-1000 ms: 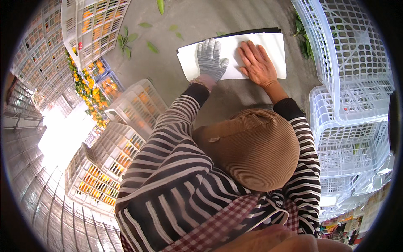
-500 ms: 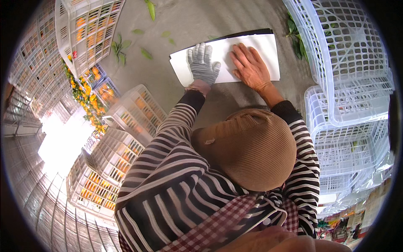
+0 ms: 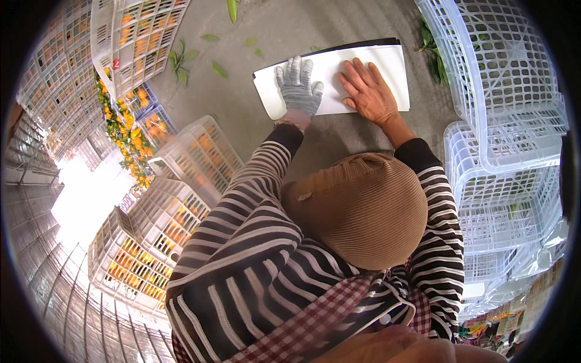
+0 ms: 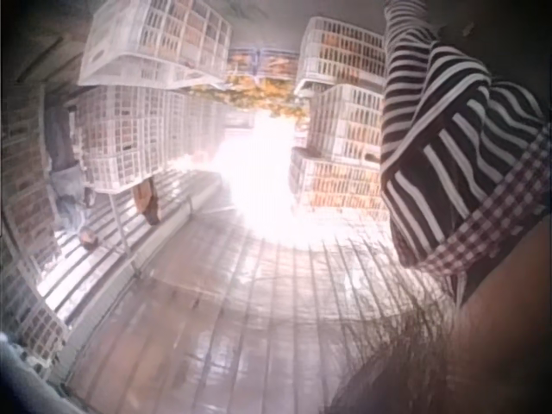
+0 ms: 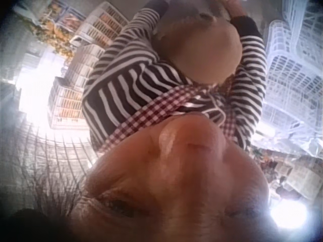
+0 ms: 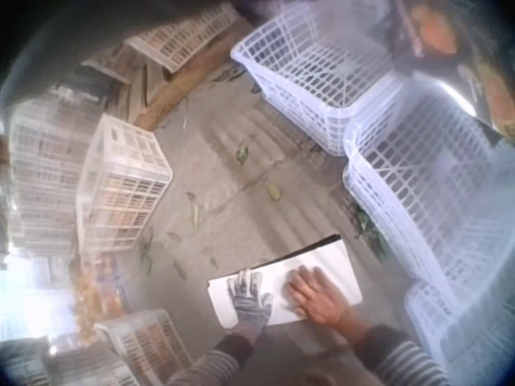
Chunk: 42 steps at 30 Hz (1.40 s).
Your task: The person repeatedly picks up printed cardboard panels and white plastic crate halves, inserts the panels into the crates, and places the assembled units into a stack. The person handles the panels and crate halves one at a time, aligning and inserting them by hand.
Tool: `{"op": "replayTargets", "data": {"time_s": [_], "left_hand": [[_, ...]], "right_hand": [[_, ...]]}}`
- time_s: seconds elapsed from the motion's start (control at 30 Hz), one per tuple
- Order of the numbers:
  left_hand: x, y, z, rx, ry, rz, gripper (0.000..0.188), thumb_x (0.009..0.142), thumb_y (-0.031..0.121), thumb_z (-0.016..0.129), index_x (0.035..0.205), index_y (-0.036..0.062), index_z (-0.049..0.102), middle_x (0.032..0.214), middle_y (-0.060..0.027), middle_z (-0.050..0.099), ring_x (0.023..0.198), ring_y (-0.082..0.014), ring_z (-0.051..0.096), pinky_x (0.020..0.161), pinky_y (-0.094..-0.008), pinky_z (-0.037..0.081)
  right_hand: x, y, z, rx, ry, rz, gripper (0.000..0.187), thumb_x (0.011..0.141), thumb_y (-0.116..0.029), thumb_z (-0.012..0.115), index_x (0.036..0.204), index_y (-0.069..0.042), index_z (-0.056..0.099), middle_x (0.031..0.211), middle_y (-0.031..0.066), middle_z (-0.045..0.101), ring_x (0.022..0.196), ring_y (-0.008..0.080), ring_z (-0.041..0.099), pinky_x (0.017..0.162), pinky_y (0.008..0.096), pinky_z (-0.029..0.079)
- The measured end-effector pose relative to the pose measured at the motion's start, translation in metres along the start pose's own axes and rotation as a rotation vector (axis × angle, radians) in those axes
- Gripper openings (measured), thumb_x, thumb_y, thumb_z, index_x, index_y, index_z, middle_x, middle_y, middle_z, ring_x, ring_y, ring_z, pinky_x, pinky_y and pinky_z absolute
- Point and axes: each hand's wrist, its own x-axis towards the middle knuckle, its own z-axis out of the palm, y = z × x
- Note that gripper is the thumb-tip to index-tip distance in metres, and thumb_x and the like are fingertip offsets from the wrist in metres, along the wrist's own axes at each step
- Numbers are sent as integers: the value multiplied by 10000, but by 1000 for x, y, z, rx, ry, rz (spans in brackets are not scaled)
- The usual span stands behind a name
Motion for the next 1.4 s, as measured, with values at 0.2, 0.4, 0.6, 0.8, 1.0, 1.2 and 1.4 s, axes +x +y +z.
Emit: {"op": "replayTargets", "data": {"time_s": [0.2,0.4,0.6,0.8,1.0,1.2,1.4], "left_hand": [[0,-2,1,-25,-46,-4,686,760,361,614,1351,92,396,1432,-181,320,1360,-338,249,1119,-560,82],[-3,-2,1,-34,10,-102,711,796,363,573,1388,46,338,1449,-196,289,1373,-352,219,1125,-543,67],[-4,1,7,-12,111,-341,702,834,372,546,1397,16,326,1447,-189,305,1368,-355,227,1131,-524,74],[-18,-13,4,-74,101,-231,696,827,338,574,1403,32,330,1446,-186,319,1373,-325,238,1135,-509,94],[-35,-33,8,4,115,-166,680,790,310,599,1384,60,379,1442,-156,329,1377,-312,236,1137,-506,111],[-34,-33,14,0,141,-185,695,755,338,631,1361,76,412,1417,-153,350,1373,-329,230,1129,-547,90],[-33,-37,13,-24,79,-208,692,751,345,629,1351,74,414,1422,-156,342,1375,-324,231,1129,-541,92]], "right_hand": [[-2,2,11,-9,5,7,533,894,-475,437,1353,-205,412,1453,42,357,1366,226,299,1144,421,170],[-2,4,19,-105,86,12,445,925,-380,391,1339,-220,407,1460,36,352,1363,220,308,1137,417,181],[11,-24,18,-126,9,117,533,897,-428,464,1349,-149,416,1461,92,339,1360,287,290,1121,434,215],[24,-46,29,-128,-28,109,590,899,-502,467,1377,-161,411,1474,78,323,1371,280,266,1116,429,232],[17,-38,31,-77,89,91,545,901,-458,479,1356,-163,429,1456,65,355,1362,262,287,1115,419,231],[38,-69,32,-66,-2,197,635,867,-496,507,1324,-60,438,1426,137,362,1348,320,288,1090,476,249],[47,-76,36,-9,16,67,590,880,-448,502,1327,-70,433,1424,118,367,1354,315,284,1110,460,233]]}}
